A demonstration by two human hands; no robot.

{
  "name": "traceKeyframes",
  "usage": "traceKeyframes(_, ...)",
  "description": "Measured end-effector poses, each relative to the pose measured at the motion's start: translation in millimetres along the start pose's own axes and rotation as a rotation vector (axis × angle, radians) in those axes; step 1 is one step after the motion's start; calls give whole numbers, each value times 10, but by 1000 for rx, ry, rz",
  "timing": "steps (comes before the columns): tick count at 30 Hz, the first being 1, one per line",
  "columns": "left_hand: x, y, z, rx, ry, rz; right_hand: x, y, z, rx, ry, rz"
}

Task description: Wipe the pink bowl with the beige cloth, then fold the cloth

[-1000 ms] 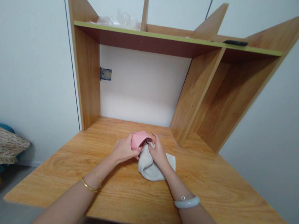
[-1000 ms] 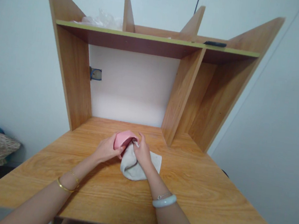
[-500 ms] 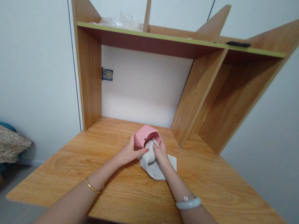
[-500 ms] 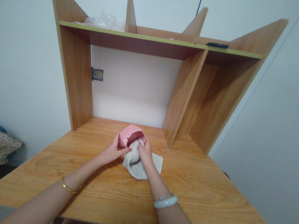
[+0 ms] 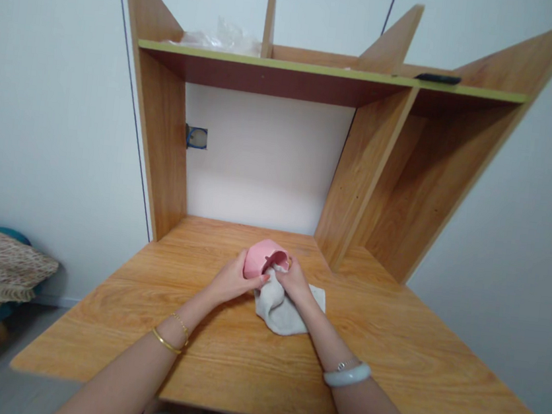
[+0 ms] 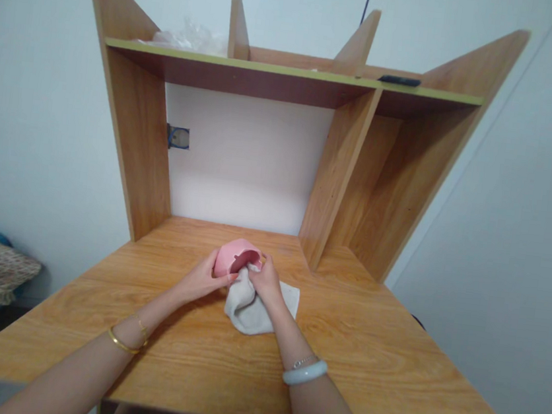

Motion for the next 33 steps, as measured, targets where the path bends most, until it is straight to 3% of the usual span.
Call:
traceKeyframes(3,9,11,-17,-77,-23,5,-11,13,122,73,53,-71)
traceKeyframes(7,13,56,32,-170,-21,18,14,-172,194,162,83,-3)
traceKeyframes(16,5,107,159,-315,-1,44,116,-321,51,126,-7,81)
traceKeyframes(19,-3,49,136,-250,1,42,90,-252,57,36,3,58)
traceKeyframes(26,-31,91,90,141,36,-79,-16,-32,88,-217,63,-4)
traceKeyframes(33,-33,53,-27,292,-7,-34,-38,45,18,-370,36,-42)
Point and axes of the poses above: each hand's wrist, its own x-axis away from the middle knuckle, its own z-axis out of the back of the hand, y = z × x, the point moved 10 cm from there along -x, towards the middle knuckle, and after that the axes turned 5 degrees about -x, right-handed, at the moved point
